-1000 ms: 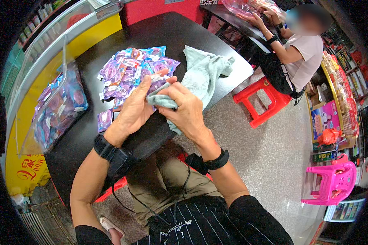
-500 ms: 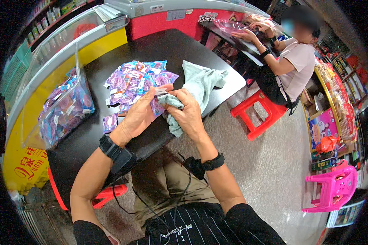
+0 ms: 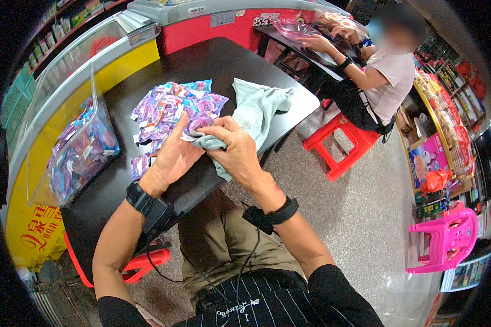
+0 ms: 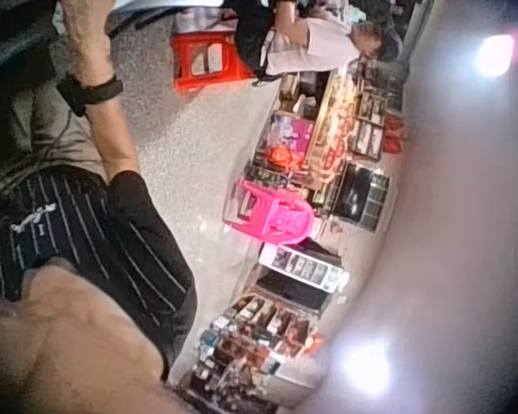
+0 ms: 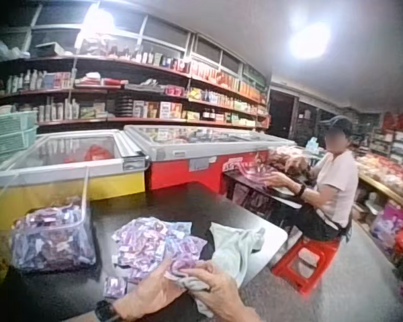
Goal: Cleaning small purple packets with a light blue cloth.
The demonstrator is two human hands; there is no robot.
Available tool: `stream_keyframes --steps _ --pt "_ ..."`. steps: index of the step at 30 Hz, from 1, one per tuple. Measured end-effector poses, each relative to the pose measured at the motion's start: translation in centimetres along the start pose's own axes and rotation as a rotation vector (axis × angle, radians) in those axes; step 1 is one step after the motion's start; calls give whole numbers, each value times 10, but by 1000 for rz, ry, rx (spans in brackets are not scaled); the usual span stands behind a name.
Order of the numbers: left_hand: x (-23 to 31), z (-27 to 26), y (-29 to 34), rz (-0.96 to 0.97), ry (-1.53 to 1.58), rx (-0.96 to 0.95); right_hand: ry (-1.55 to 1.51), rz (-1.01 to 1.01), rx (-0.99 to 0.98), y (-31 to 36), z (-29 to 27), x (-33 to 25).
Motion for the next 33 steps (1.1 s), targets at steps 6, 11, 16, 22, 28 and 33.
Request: stream_keyframes --steps 6,11,16,22,28,33 --pt "8 4 6 94 -114 36 -159 -2 -230 -8 2 6" --pt "6 15 5 148 -198 18 -364 223 68 -11 6 17" --pt "4 14 9 115 -236 56 108 -3 86 -18 12 -10" --pt "4 30 12 114 -190 -36 124 201 291 -12 -19 57" --pt "103 75 30 499 -489 145 42 289 273 -12 -20 48" --pt "213 92 95 966 -793 434 55 292 274 -14 -23 48"
Point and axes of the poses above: each hand's wrist, its own y-axis away from the middle knuckle, its own z-axis out of the palm, x = y × z, the point moved 5 cm from there along -y, towards the middle knuckle, and after that the axes turned 1 degree about z, right-handed, at the moved point
